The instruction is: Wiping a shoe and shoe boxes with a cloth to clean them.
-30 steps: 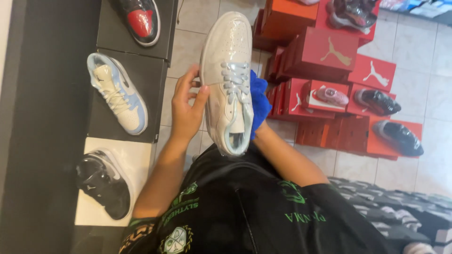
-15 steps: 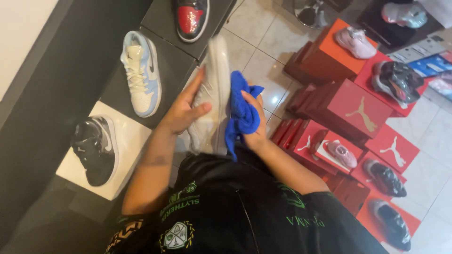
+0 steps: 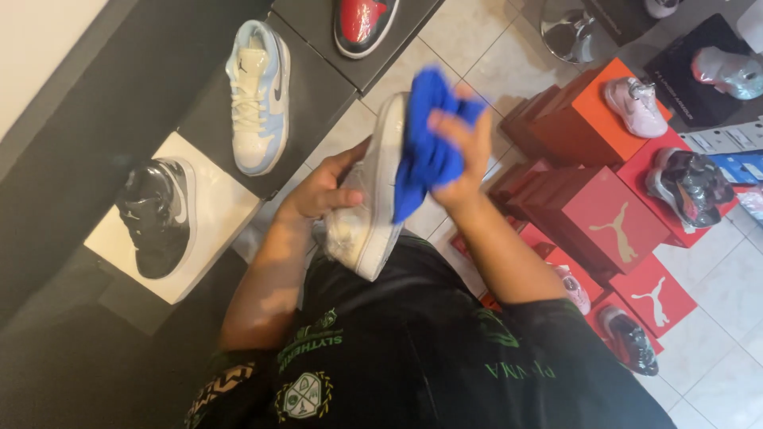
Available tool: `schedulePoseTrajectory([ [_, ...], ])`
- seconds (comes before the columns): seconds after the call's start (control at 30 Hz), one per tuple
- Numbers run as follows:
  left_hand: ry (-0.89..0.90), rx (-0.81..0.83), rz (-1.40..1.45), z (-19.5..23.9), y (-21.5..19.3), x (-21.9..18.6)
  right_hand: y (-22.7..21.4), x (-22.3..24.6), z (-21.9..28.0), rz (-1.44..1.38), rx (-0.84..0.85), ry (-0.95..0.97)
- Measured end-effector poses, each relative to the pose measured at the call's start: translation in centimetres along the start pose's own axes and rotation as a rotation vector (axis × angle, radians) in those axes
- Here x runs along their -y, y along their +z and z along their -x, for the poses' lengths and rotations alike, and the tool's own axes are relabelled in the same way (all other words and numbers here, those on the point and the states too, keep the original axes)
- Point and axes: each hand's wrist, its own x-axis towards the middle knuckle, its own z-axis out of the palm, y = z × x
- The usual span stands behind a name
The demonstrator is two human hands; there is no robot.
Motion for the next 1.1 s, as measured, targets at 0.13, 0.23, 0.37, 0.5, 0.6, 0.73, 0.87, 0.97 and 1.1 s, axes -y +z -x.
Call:
schedulePoseTrajectory([
  [0.13, -0.122, 0.045, 0.131, -0.6, 0.5, 0.4, 2.6, 6.9, -6.2, 0.02, 0.058, 0.135],
  [0.23, 0.156, -0.054, 0.187, -1.2, 1.0, 0.9, 2.3, 7.0, -3.0, 0.036, 0.13, -0.03],
  [0.37, 0.072, -0.085, 0.336, -0.4, -0.7, 2.7, 1.1, 4.3, -2.3, 0.018, 0.176, -0.116],
  [0.5, 0.012, -0.031, 0.26, -1.9, 1.3, 2.7, 0.6, 3.7, -8.2, -0.007, 0.075, 0.062],
  [0.6, 0.101, -0.035, 0.265, -2.7, 1.7, 2.4, 1.1, 7.1, -6.7, 0.087, 0.108, 0.022],
  [0.73, 0.152, -0.06, 0.352, -3.0, -0.1, 2.4, 0.9, 7.9, 0.0, 0.107, 0.226, -0.079],
  [0.87, 0.086, -0.141, 0.486, -2.9, 0.2, 2.8, -0.4, 5.8, 0.4, 0.117, 0.311, -0.028],
  [0.97, 0.085, -0.154, 0.546, -2.7, 1.3, 5.3, -0.2, 4.8, -3.2, 0.168, 0.28, 0.05],
  [1.1, 0.04, -0.191, 0.553, -1.6, -0.4, 8.4, 0.4, 7.1, -2.0, 0.159, 0.404, -0.049],
])
